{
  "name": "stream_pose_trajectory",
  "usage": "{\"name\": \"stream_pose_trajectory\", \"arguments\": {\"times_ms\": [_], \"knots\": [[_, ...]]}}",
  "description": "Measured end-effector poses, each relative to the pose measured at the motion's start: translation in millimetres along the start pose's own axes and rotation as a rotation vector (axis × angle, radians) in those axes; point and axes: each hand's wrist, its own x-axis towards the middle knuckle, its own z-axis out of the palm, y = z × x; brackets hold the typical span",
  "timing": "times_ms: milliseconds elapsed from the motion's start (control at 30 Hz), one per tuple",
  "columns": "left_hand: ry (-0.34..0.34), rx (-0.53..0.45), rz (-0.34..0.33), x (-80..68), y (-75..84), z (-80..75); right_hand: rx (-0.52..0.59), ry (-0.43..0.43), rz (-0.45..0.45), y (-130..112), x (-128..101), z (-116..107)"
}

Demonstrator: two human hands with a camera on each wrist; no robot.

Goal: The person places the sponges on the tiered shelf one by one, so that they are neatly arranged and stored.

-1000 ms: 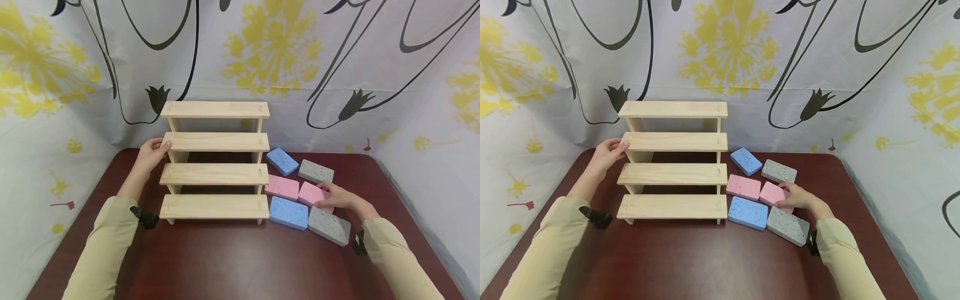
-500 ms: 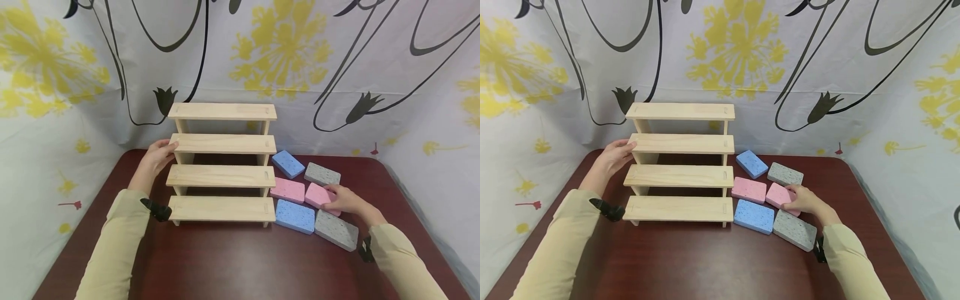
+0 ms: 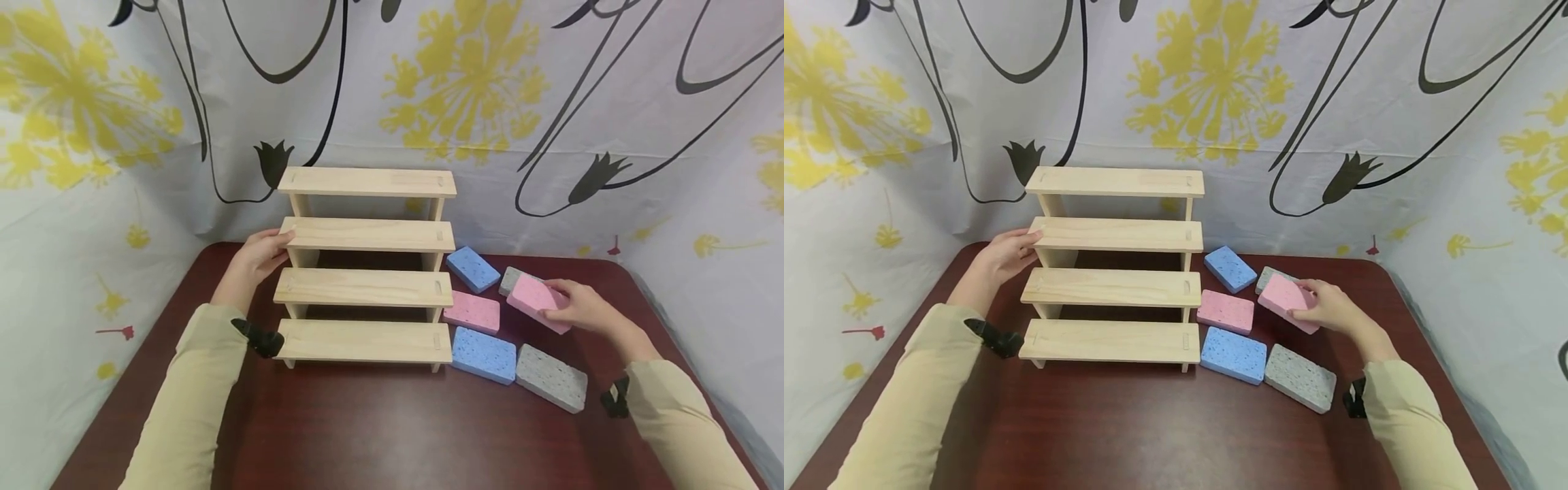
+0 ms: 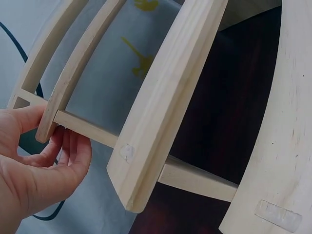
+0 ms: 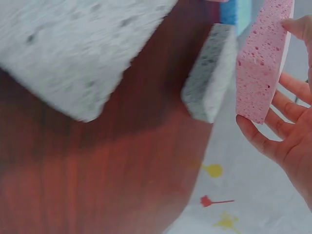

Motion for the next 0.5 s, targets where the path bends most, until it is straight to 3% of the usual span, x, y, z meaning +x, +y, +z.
{"name": "stream_pose_trajectory", "arguments": {"times_ms": [267, 500], "knots": [[-0.01, -0.012, -0.007, 0.3, 1.1, 1.7, 0.022, 0.076, -0.045, -32, 12, -23], [-0.014, 0.008, 0.002, -0.9, -0.4, 2.1, -0.022, 0.217, -0.194, -70, 23, -44]]}}
